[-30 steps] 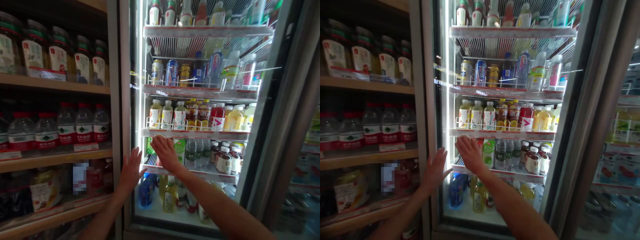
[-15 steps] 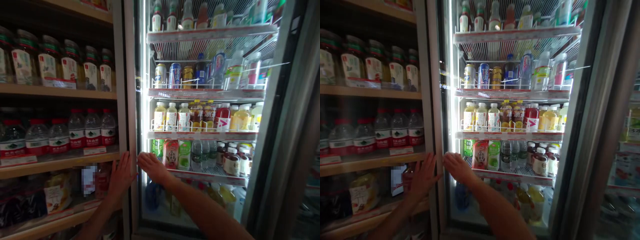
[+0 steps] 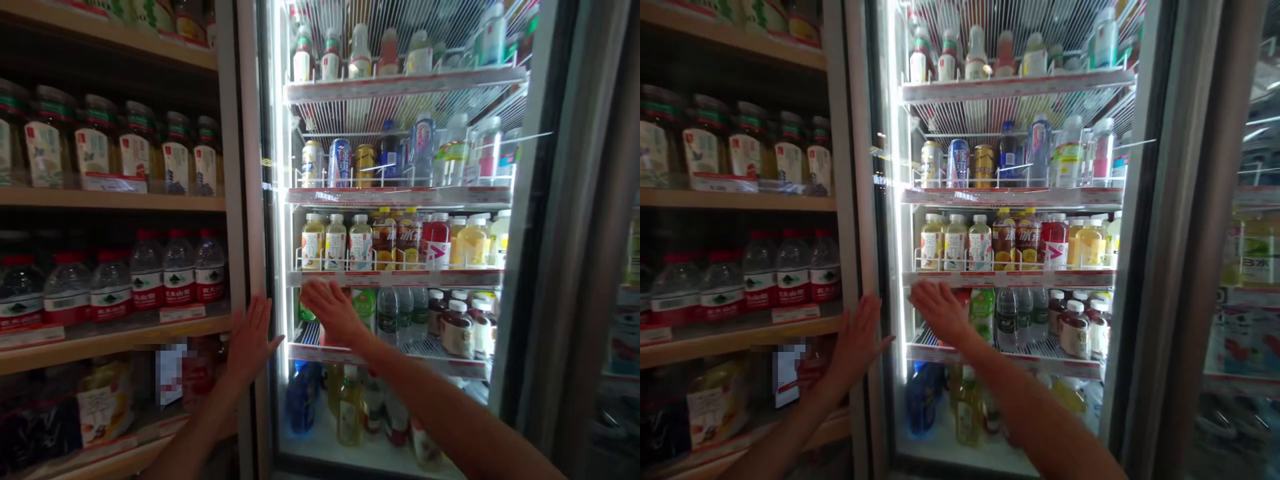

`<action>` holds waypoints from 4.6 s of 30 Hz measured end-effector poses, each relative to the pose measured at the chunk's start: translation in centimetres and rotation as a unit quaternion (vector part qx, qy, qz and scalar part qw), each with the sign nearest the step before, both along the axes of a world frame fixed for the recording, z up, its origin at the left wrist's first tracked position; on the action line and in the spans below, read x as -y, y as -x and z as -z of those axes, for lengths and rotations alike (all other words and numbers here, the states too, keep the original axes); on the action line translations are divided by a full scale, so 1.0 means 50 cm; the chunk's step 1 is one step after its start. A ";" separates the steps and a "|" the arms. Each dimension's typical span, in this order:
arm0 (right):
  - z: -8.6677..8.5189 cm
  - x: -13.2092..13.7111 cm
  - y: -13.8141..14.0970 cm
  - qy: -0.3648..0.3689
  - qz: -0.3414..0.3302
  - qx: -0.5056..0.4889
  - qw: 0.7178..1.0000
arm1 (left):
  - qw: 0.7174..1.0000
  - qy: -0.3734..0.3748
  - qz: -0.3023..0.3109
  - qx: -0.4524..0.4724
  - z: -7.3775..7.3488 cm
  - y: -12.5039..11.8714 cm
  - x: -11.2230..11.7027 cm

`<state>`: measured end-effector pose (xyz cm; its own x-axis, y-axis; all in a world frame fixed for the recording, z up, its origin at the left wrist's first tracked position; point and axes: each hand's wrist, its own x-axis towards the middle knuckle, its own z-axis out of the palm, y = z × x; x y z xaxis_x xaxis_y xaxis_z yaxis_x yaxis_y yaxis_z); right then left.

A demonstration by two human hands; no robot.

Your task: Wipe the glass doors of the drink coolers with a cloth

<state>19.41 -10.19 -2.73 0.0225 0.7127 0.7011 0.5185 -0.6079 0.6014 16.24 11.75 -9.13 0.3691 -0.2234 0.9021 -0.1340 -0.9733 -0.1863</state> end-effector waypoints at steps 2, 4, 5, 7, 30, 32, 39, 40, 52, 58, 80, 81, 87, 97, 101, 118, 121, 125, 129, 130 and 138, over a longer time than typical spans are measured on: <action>-0.025 0.021 -0.005 -0.082 0.034 0.006 0.996 | 1.000 0.008 0.011 0.001 -0.007 -0.006 0.015; -0.033 0.040 -0.005 -0.114 0.052 0.016 0.992 | 1.000 0.008 0.020 0.011 -0.021 -0.013 0.038; -0.031 0.050 -0.003 -0.103 0.055 0.022 0.993 | 0.999 0.005 0.026 0.019 -0.030 -0.016 0.052; -0.022 0.075 0.003 -0.046 0.048 0.034 0.997 | 0.999 -0.004 0.037 0.035 -0.053 -0.021 0.081; -0.069 0.335 0.031 -0.183 0.131 0.076 0.971 | 0.986 0.013 0.142 0.082 -0.213 -0.062 0.293; -0.065 0.405 0.031 -0.264 0.153 0.090 0.948 | 0.986 0.026 0.141 0.088 -0.217 -0.068 0.313; -0.069 0.408 0.030 -0.385 0.141 0.104 0.906 | 0.984 0.065 0.147 0.073 -0.215 -0.070 0.328; -0.063 0.388 0.031 -0.327 0.138 0.086 0.931 | 0.984 0.068 0.147 0.071 -0.215 -0.069 0.327; -0.088 0.479 0.025 -0.435 0.137 0.142 0.878 | 0.981 0.073 0.154 0.092 -0.216 -0.068 0.332; -0.081 0.500 0.039 -0.301 0.141 0.096 0.938 | 0.983 0.073 0.151 0.077 -0.218 -0.064 0.331; -0.197 0.481 0.028 -0.202 0.129 0.098 0.966 | 0.978 0.063 0.163 0.112 -0.322 -0.064 0.388; -0.205 0.494 0.027 -0.232 0.132 0.105 0.958 | 0.978 0.062 0.162 0.115 -0.322 -0.066 0.389; -0.277 0.509 0.011 -0.449 0.120 0.152 0.872 | 0.979 0.062 0.158 0.113 -0.312 -0.067 0.389; -0.344 0.504 0.032 -0.436 0.157 0.118 0.878 | 0.978 0.062 0.154 0.125 -0.384 -0.065 0.364; -0.335 0.442 0.029 -0.286 0.157 0.105 0.939 | 0.981 0.064 0.153 0.102 -0.402 -0.072 0.365; -0.370 0.383 0.020 -0.190 0.123 0.090 0.970 | 0.986 0.040 0.141 0.074 -0.399 -0.071 0.353; -0.408 0.397 0.010 -0.384 0.103 0.113 0.910 | 0.988 0.037 0.137 0.058 -0.401 -0.069 0.354; -0.376 0.321 0.007 -0.259 0.098 0.082 0.957 | 0.988 0.034 0.139 0.065 -0.400 -0.070 0.352; -0.335 0.297 0.019 -0.008 0.099 0.056 0.994 | 0.986 0.027 0.146 0.073 -0.394 -0.072 0.324; -0.343 0.309 0.021 -0.026 0.102 0.060 0.993 | 0.987 0.032 0.142 0.075 -0.392 -0.073 0.315; -0.377 0.268 0.003 -0.189 0.092 0.071 0.975 | 0.989 0.044 0.118 0.075 -0.381 -0.074 0.281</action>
